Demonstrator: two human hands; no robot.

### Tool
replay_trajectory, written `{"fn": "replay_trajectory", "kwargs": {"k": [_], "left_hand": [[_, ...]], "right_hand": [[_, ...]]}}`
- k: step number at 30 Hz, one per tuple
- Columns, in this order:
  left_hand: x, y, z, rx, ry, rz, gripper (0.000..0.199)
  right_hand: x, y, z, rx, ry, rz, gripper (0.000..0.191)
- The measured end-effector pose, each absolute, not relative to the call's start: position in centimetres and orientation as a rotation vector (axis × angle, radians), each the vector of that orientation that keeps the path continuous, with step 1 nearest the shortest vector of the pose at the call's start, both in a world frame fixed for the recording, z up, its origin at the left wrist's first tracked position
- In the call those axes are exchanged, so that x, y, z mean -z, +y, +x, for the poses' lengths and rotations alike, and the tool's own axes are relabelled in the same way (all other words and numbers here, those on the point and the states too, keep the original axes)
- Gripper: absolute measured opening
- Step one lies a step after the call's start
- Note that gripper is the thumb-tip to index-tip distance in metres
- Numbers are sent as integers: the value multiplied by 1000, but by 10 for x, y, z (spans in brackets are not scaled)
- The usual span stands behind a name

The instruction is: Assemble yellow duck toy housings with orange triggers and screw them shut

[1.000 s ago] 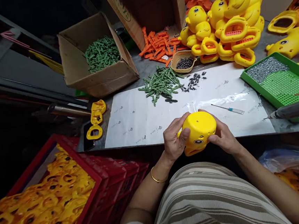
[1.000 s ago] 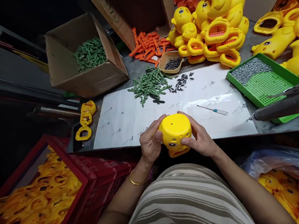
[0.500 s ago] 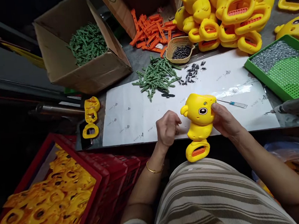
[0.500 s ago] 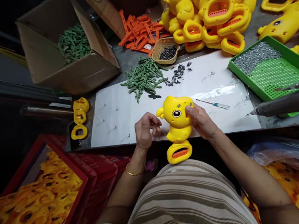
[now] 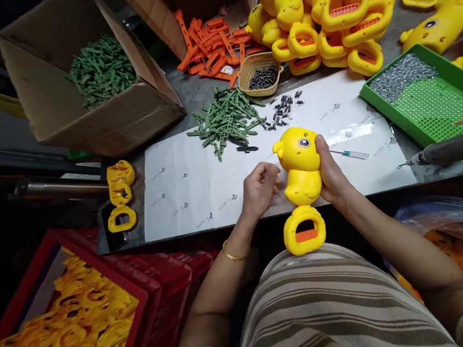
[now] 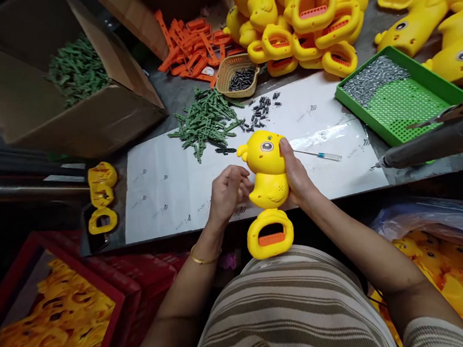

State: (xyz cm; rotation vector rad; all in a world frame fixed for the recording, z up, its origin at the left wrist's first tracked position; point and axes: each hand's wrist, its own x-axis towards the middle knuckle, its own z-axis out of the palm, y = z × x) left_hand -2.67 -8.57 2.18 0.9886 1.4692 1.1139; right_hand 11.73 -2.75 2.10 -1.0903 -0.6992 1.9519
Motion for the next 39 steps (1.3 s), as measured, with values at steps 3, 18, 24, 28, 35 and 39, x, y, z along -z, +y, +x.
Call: {"fn": "replay_trajectory", "kwargs": {"k": [3,18,24,28,35,39], "left_hand": [[-26,-101,-19,-921,1290,822,60],[-14,-66,-17,-1191,1122,621,58],[-15,-50,-12,-1332,879,147,58],[-15,-44,-12,-1313,834,43,54],[-13,-33,-18,-1487,1097,250,50],[-8,-34,-21,-1376,1591,806,53]], "right_hand": [[-21,-18,111,-1845,-787,-1098,66],[-25,-20,122,-1202,-1608,-1264,45],[-51,-38,123,-1127,-1802,-1119,38],[-55,-52,118,-971,-1927,-1196,46],[-45,-25,120,-932,-2059,-1375,41],[-26,-11,124,-1118,-1820,-1257,37]]}}
